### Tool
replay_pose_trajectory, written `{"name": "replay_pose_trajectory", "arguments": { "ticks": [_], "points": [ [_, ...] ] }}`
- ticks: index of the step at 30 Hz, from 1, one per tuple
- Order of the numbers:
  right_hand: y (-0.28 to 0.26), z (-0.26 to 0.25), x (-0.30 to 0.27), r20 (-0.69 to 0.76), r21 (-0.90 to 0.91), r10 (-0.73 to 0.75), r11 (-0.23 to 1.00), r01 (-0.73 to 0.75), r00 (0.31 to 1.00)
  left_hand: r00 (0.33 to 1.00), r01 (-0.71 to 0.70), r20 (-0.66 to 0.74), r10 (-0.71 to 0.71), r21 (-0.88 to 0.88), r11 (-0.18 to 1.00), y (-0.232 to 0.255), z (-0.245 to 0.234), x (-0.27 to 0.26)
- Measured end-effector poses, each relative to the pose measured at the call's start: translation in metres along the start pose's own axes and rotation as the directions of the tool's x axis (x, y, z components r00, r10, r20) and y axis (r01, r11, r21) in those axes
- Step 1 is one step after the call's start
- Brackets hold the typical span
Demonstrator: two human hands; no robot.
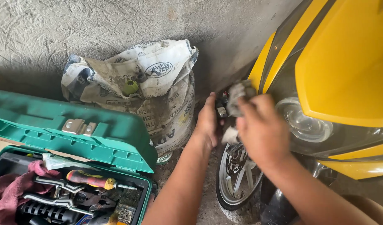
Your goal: Repairing or modifying the front panel and wiring of a yellow scooter using hand tools.
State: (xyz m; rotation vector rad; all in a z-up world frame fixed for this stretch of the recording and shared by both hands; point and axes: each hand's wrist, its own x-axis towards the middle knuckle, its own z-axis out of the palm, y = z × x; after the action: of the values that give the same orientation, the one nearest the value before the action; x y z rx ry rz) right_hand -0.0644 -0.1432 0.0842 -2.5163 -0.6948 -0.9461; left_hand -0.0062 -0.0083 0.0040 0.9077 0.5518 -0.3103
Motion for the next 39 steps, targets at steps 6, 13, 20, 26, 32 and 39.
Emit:
{"name": "replay_pose_trajectory", "arguments": {
  "ticks": [6,13,20,26,32,39],
  "points": [
    [0.009,0.047,-0.012,0.22,0.311,0.053,0.943,-0.122,0.974,0.994,0.059,0.104,-0.038,-0.207,0.977,0.008,-0.004,-0.003],
    [0.031,0.061,-0.017,0.275,0.455,0.028,0.876,-0.156,0.961,0.999,0.039,0.027,-0.038,-0.019,0.999,0.005,0.001,-0.005],
    [0.047,0.068,-0.023,0.372,0.551,0.053,0.791,-0.267,0.926,0.992,0.059,0.114,-0.047,-0.104,0.993,0.005,0.007,-0.009],
    [0.049,0.073,-0.018,0.43,0.61,0.101,0.7,-0.372,0.897,1.0,-0.013,0.021,0.014,-0.038,0.999,-0.002,0.006,-0.009],
    [0.034,0.061,-0.01,0.489,0.512,0.158,0.745,-0.428,0.858,0.998,-0.069,0.002,0.069,0.117,0.991,-0.002,0.006,-0.014],
    [0.039,0.064,-0.021,0.251,0.489,0.003,0.862,-0.13,0.968,0.997,-0.074,-0.027,0.075,0.034,0.997,-0.01,0.011,-0.002]
  ]
}}
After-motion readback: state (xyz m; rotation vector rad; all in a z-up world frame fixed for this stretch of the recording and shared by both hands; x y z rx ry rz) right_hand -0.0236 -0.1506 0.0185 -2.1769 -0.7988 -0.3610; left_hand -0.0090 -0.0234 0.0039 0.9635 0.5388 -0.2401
